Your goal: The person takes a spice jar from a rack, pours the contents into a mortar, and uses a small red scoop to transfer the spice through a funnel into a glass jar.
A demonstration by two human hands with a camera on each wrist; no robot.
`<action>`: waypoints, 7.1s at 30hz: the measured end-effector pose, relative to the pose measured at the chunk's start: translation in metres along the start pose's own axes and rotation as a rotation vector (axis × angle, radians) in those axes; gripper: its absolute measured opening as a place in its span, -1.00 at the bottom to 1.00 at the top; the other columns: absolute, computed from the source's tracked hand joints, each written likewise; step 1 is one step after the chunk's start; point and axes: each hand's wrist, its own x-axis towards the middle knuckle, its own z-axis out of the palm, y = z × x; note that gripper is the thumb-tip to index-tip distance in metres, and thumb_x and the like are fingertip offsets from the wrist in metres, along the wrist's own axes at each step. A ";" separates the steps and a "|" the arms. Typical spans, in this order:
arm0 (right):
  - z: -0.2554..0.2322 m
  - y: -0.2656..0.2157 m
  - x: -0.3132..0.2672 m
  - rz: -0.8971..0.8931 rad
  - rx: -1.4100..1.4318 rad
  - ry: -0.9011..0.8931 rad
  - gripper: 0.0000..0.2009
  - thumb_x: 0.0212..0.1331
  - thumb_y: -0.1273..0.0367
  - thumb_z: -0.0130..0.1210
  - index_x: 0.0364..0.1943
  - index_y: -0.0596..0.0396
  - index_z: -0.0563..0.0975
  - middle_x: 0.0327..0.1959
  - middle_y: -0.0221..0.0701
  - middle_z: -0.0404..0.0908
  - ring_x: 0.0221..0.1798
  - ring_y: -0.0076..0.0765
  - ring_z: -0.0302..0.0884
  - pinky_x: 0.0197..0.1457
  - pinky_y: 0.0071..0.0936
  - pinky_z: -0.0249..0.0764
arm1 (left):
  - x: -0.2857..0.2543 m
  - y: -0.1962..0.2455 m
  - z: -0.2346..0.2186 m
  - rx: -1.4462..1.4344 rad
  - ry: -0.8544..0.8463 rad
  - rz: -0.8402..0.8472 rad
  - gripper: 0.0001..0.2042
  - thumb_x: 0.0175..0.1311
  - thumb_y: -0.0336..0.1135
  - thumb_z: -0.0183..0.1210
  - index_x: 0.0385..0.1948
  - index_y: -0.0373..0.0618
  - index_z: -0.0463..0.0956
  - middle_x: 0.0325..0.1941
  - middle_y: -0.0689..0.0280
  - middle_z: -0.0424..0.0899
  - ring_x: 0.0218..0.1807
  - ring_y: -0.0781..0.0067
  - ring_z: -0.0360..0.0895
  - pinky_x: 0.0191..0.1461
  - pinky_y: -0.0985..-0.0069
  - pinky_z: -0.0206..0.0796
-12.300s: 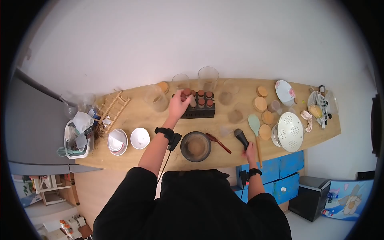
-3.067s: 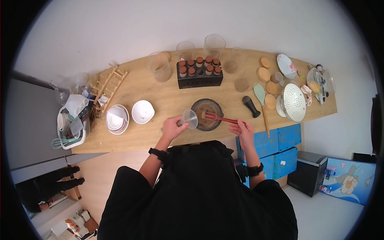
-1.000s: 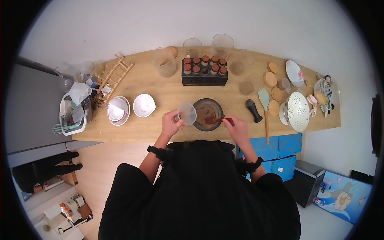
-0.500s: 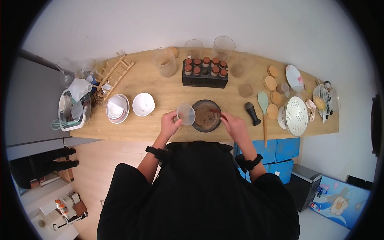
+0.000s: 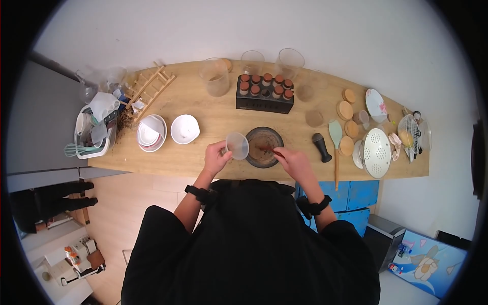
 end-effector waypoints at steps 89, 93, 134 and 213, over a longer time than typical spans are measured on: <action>-0.008 -0.011 -0.019 0.395 -0.085 0.094 -0.82 0.07 0.35 0.18 -0.28 0.15 0.57 -0.53 -0.18 0.60 -0.48 -0.14 0.61 -0.43 -0.40 0.49 | -0.019 -0.012 -0.002 0.009 -0.017 -0.090 -0.70 -0.06 -0.11 0.24 -0.36 -0.12 0.60 -0.66 0.22 0.50 -0.62 0.44 0.39 -0.48 0.51 0.25; 0.009 -0.008 -0.022 0.413 -0.051 0.139 -0.82 0.13 0.38 0.14 -0.28 0.23 0.55 -0.52 -0.19 0.63 -0.49 -0.23 0.63 -0.41 -0.48 0.52 | -0.021 -0.021 0.000 0.027 0.008 -0.051 -0.70 -0.06 -0.11 0.24 -0.36 -0.11 0.61 -0.67 0.22 0.49 -0.63 0.43 0.39 -0.47 0.50 0.25; -0.057 -0.084 -0.032 0.193 0.365 0.099 -0.73 0.05 0.58 0.11 -0.10 0.23 0.51 -0.34 -0.27 0.63 -0.29 -0.42 0.60 -0.17 -0.56 0.46 | 0.004 0.001 0.027 -0.337 -0.149 0.088 -0.40 0.01 0.25 0.09 -0.37 -0.28 0.55 -0.61 0.28 0.51 -0.52 0.48 0.48 -0.41 0.55 0.31; 0.002 -0.011 -0.016 0.078 0.022 0.083 -0.83 0.09 0.41 0.14 -0.21 0.05 0.55 -0.35 -0.32 0.61 -0.39 -0.20 0.58 -0.35 -0.43 0.48 | 0.001 -0.004 0.002 0.234 -0.056 0.022 -0.67 -0.13 -0.01 0.23 -0.48 -0.09 0.58 -0.67 0.17 0.48 -0.61 0.17 0.43 -0.50 0.40 0.27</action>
